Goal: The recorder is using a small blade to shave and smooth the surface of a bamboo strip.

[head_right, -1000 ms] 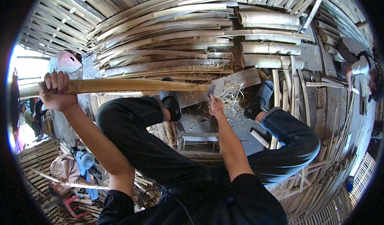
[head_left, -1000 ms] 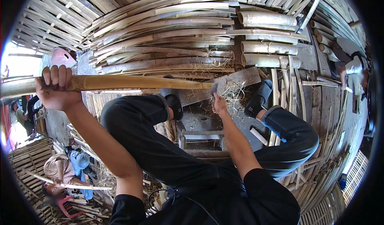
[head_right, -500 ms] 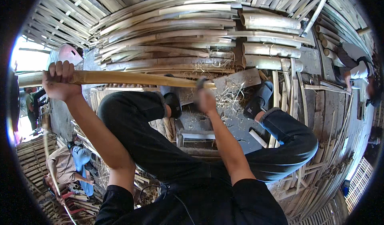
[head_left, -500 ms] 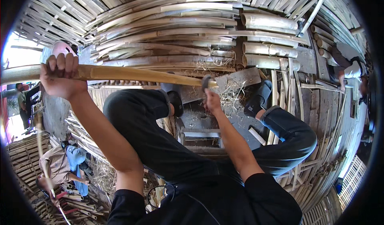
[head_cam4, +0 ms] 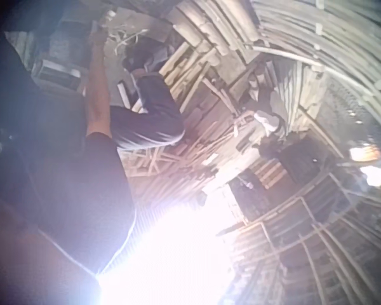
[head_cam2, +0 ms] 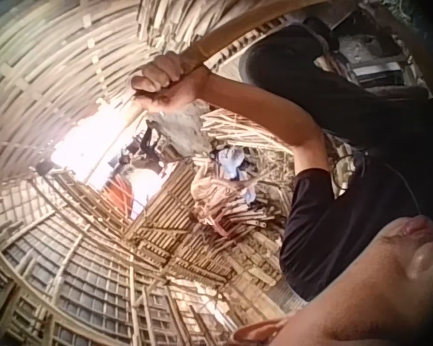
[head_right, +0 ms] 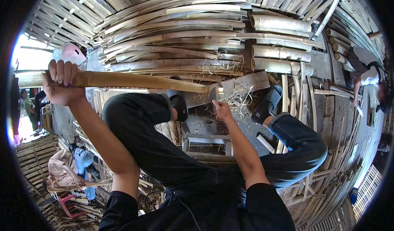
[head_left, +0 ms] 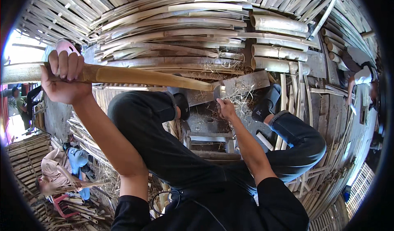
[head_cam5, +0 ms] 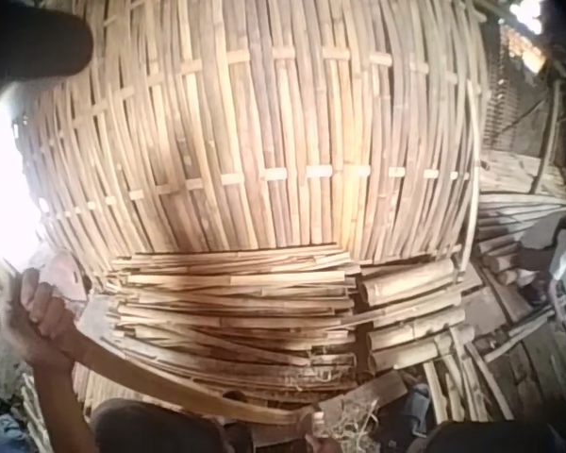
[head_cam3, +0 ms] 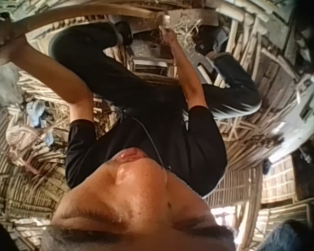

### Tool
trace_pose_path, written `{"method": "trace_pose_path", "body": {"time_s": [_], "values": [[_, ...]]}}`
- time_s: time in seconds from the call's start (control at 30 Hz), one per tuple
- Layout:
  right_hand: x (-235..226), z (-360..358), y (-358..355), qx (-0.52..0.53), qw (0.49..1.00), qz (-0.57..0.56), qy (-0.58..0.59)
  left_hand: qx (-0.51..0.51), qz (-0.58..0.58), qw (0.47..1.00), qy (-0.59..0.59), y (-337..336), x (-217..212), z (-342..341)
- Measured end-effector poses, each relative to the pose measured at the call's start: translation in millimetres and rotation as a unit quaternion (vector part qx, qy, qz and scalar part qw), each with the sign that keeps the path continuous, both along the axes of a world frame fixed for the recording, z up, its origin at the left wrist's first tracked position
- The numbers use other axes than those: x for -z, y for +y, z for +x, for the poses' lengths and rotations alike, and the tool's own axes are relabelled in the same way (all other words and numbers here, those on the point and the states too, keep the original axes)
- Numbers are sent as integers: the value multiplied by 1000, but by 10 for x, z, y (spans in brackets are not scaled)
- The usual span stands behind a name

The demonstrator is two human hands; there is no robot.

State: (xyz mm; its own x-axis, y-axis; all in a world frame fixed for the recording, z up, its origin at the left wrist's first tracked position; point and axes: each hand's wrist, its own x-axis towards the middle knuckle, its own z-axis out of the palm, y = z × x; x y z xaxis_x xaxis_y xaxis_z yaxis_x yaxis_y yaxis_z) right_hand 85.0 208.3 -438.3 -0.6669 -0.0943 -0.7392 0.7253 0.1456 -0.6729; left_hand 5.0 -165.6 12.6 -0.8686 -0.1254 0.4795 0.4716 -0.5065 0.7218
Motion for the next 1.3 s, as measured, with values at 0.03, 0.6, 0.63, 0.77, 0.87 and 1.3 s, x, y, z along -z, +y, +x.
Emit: {"method": "trace_pose_path", "body": {"time_s": [0.03,0.6,0.63,0.77,0.87,1.3], "values": [[35,-24,86,-8,1000,1,-24,15,-4,1000,0,7,-2,-22],[-3,-121,-462,46,990,-93,95,-60,-18,998,-21,-127,61,-44],[-75,-174,-421,130,990,-62,9,-47,-13,998,-26,-100,82,-38],[-286,-259,-451,73,991,-101,-39,-34,-5,999,-29,-147,59,-29],[-408,-178,-543,-130,969,-107,182,-48,-13,999,-18,-170,-54,65],[-302,-443,28,8,991,3,-136,40,2,999,21,-34,68,-34]]}}
